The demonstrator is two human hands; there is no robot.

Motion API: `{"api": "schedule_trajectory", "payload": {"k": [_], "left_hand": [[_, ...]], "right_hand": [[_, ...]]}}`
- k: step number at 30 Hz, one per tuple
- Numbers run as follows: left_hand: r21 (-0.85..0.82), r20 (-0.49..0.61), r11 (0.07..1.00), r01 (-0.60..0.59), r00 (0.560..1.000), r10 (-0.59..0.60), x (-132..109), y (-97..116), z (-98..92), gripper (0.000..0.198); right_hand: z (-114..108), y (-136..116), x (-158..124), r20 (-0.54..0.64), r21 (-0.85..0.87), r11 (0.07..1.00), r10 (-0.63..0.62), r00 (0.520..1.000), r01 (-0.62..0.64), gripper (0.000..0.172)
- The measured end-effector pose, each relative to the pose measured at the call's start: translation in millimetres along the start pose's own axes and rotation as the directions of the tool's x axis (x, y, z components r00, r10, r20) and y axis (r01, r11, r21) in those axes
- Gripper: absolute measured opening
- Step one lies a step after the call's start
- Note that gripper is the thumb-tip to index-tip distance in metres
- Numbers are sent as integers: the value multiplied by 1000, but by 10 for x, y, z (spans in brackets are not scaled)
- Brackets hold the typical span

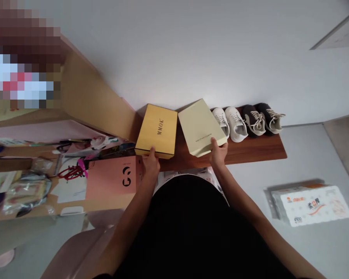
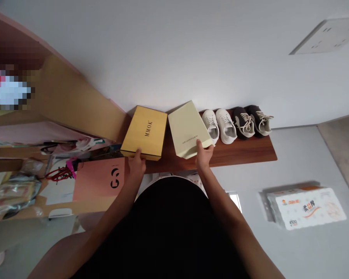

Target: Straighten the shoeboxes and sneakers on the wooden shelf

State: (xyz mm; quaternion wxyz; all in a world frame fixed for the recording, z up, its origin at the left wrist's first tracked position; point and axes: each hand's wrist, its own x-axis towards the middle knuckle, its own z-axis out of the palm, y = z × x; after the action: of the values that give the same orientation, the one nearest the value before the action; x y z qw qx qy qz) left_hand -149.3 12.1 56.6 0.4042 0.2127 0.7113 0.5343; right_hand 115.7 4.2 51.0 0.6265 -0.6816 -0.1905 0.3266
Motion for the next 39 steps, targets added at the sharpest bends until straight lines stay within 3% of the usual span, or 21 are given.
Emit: {"api": "schedule_trajectory", "payload": {"k": [3,6,8,11,13,15,17,20,29,33,37,39], "left_hand": [[296,67,900,-321,947,316,-139,147,-190,38],[549,361,611,-570,821,442,-228,161,-271,31],[587,559,403,-702,712,424,-244,92,-243,19],[589,718,149,-795,599,355,-204,-78,-147,18],[575,776,22,-818,555,299,-150,-203,-103,24],[543,825,-54,-838,521,219,-95,-328,-99,26],[505,860,-83,-859,491,139,-52,-448,-124,28],[494,869,-87,-865,489,72,-4,-609,-162,34],[523,852,-14,-852,523,-26,224,-784,-39,53],[543,839,5,-840,542,-56,221,-782,-54,54],[594,804,-11,-805,594,-32,111,-801,-121,58],[632,775,-5,-775,632,-15,37,-817,-173,59]], "right_hand": [[-154,-203,-99,95,-336,907,-234,968,253,48],[-278,-211,-215,387,-577,630,-349,853,520,33],[-311,-108,-275,596,-555,452,-369,713,698,22],[-304,134,-327,755,-423,288,-411,510,859,15],[-285,305,-346,805,-377,213,-405,433,901,17],[-265,459,-355,859,-362,147,-330,391,920,20],[-239,584,-350,904,-362,94,-209,374,927,22],[-175,718,-312,920,-386,57,-52,389,921,24],[19,929,-172,874,-477,80,152,462,875,38],[-22,1017,-84,853,-521,147,121,508,841,48],[-119,1066,-78,876,-440,346,-39,481,829,46],[-213,1056,-116,857,-398,434,-139,496,808,41]]}}
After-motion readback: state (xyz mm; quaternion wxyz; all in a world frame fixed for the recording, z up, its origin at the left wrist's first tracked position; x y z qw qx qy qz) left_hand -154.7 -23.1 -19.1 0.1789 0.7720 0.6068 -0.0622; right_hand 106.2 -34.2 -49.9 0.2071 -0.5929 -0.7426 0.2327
